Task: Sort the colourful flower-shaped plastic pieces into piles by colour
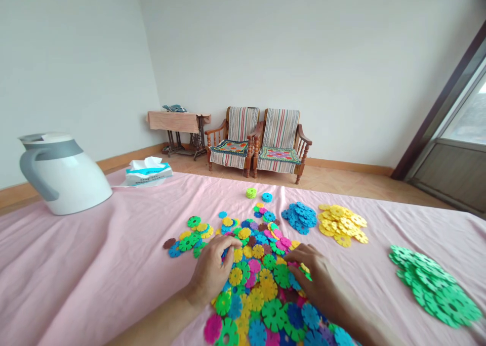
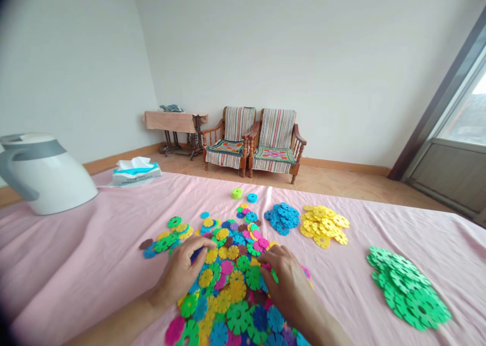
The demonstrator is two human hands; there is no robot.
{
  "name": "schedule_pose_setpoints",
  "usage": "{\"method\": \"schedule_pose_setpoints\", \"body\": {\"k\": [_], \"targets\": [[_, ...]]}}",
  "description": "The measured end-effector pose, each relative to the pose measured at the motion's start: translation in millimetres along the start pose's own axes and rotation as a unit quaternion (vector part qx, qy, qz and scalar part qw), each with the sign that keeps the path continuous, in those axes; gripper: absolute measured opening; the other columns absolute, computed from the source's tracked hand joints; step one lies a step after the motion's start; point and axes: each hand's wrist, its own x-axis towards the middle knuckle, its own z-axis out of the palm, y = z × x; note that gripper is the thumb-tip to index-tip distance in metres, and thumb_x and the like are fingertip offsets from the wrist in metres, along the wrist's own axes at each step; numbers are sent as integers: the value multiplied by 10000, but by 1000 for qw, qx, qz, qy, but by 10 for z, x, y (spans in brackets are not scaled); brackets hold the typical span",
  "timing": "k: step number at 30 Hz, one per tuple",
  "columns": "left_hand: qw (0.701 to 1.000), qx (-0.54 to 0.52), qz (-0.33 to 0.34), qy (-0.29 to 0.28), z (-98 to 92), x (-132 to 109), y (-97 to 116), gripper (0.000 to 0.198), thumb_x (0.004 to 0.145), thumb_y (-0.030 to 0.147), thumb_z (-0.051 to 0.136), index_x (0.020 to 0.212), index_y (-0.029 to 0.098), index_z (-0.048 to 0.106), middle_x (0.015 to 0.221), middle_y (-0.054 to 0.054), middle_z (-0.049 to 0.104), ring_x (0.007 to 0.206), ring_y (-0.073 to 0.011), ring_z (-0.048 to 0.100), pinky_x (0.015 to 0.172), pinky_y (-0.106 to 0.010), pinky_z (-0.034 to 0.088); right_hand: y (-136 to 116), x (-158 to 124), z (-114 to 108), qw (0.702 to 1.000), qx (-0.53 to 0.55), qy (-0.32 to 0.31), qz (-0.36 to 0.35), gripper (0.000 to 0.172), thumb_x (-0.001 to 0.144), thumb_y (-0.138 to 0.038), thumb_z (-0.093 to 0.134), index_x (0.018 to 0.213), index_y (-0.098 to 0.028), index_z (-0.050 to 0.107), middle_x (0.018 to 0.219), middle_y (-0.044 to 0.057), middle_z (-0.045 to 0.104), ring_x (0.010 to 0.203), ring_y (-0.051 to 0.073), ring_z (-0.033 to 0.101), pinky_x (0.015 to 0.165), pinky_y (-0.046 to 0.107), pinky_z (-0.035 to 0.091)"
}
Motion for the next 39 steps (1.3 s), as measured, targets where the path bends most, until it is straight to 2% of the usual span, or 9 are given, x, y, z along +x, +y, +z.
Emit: {"method": "schedule_pose_setpoints", "body": {"k": [5, 9, 12, 17, 21, 25, 29, 34, 39], "targets": [[1000, 1, 1, 4, -5, 4, 11, 225, 819, 108, 445, 864, 199, 646, 844, -35, 688, 840, -179, 638, 770, -305, 499, -193, -14, 69, 998, -58, -1, 11, 192, 790, -342, 581, 926, -216, 629, 947, 71, 595, 919, 248, 528, 808, 372, 404], [1000, 2, 1, 6, -7, 2, 18, 226, 817, 106, 443, 861, 199, 645, 842, -36, 692, 830, -179, 641, 763, -305, 501, -208, -16, 86, 1000, -13, -16, 23, 84, 738, -212, 556, 821, -212, 569, 880, 34, 588, 866, 208, 527, 769, 328, 408], [1000, 4, 3, 6, -5, -1, 16, 226, 816, 107, 444, 858, 200, 645, 844, -38, 692, 827, -178, 641, 761, -301, 500, -161, -41, 87, 998, 20, -40, 39, 132, 662, -127, 509, 763, -212, 517, 804, 0, 581, 778, 168, 533, 706, 282, 414], [1000, 7, -1, 0, -1, -3, 0, 231, 819, 103, 442, 862, 201, 647, 856, -33, 689, 850, -177, 638, 778, -300, 495, -74, -93, -102, 993, 43, -90, 57, 240, 589, -81, 428, 763, -216, 524, 758, -24, 585, 732, 142, 535, 658, 246, 411], [1000, 5, -4, 0, 4, -10, -17, 233, 820, 100, 445, 870, 202, 648, 857, -27, 687, 852, -173, 637, 777, -295, 495, 104, -88, -279, 996, 28, -63, 56, 263, 569, -80, 389, 736, -214, 541, 735, -14, 590, 726, 150, 542, 684, 272, 427], [1000, 0, -2, 2, 4, -12, -19, 227, 824, 117, 450, 877, 206, 652, 854, -27, 689, 844, -173, 640, 778, -297, 497, 226, -82, -299, 999, 18, 1, 36, 241, 616, -113, 408, 769, -217, 563, 784, 14, 609, 781, 178, 564, 769, 344, 450], [1000, 4, 1, 7, -6, 0, 3, 229, 814, 114, 452, 861, 205, 656, 847, -31, 692, 830, -178, 642, 762, -296, 502, 105, -96, -302, 997, 28, -73, -1, 308, 669, -129, 468, 914, -227, 628, 931, 44, 635, 921, 206, 574, 842, 381, 445], [1000, 11, 1, 3, -8, -2, -3, 229, 813, 105, 452, 860, 207, 652, 850, -19, 692, 836, -174, 641, 769, -294, 498, -2, -170, -453, 988, 6, -154, 6, 310, 689, -94, 469, 870, -260, 658, 944, 13, 654, 936, 190, 589, 847, 349, 453], [1000, 12, 1, 2, -1, -2, -7, 236, 813, 94, 449, 866, 209, 649, 854, -17, 690, 848, -174, 638, 773, -291, 493, 125, -158, -407, 992, -18, -122, 38, 212, 785, -161, 446, 776, -220, 649, 796, 22, 669, 755, 180, 615, 705, 322, 488]]}}
